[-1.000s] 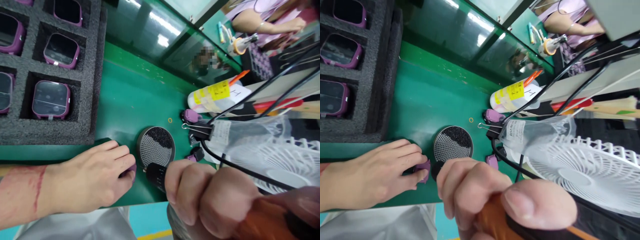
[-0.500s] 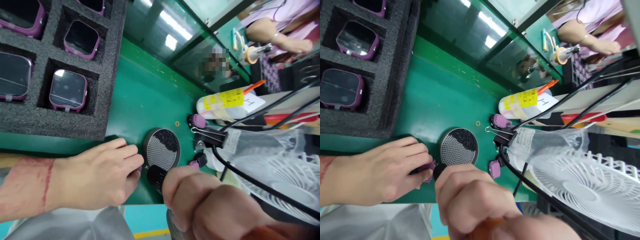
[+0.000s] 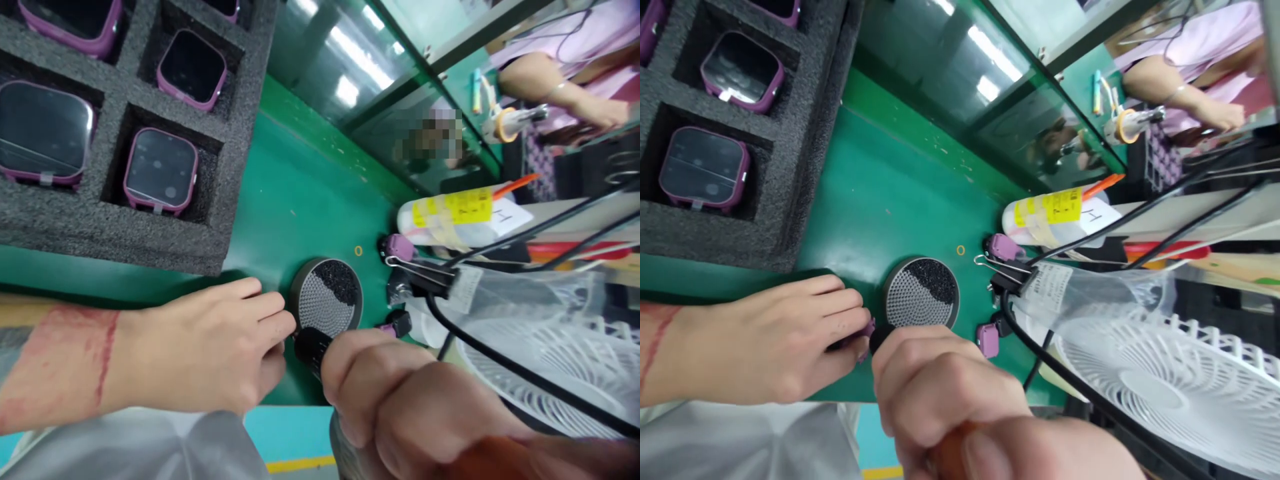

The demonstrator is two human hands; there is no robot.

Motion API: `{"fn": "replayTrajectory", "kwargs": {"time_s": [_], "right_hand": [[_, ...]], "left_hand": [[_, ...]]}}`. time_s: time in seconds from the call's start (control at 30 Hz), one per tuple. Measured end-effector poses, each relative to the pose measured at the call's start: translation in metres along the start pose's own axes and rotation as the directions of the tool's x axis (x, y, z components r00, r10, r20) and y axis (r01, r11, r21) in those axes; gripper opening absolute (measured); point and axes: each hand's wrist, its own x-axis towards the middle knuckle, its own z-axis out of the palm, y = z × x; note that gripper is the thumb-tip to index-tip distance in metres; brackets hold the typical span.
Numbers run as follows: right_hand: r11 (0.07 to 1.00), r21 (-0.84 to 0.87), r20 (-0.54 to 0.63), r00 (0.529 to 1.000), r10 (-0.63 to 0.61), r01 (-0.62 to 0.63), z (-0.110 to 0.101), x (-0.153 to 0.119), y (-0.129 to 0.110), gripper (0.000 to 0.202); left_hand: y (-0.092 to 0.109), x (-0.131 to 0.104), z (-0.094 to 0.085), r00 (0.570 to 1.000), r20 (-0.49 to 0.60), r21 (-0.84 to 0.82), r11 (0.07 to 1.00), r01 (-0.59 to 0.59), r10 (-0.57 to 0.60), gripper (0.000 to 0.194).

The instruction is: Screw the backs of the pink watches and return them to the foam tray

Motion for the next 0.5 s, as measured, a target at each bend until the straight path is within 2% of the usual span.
{"fn": "replayTrajectory", "kwargs": {"time_s": [0.1,0.17,0.27,0.37,0.5], "right_hand": [[0.996,-0.019,-0.037,0.995,-0.091,0.091,0.008,0.017,0.002,0.048],[0.989,-0.028,-0.052,0.988,-0.149,0.148,0.014,0.029,0.003,0.047],[0.967,0.016,-0.073,0.965,-0.253,0.255,0.022,0.045,0.005,0.039],[0.929,0.102,-0.092,0.933,-0.348,0.356,0.026,0.053,0.008,0.023],[0.922,0.129,-0.130,0.928,-0.350,0.366,0.030,0.054,0.011,0.020]], "left_hand": [[-0.002,0.001,-0.004,0.995,0.088,0.045,0.997,-0.060,0.055,0.002],[-0.002,0.001,-0.005,0.986,0.142,0.039,0.995,-0.095,0.088,0.005],[-0.001,-0.002,-0.005,0.978,0.169,0.013,0.992,-0.125,0.121,0.007],[0.000,-0.004,-0.006,0.982,0.143,-0.015,0.992,-0.121,0.122,0.007],[0.001,-0.003,-0.009,0.993,0.075,0.059,0.994,-0.093,0.088,0.021]]}}
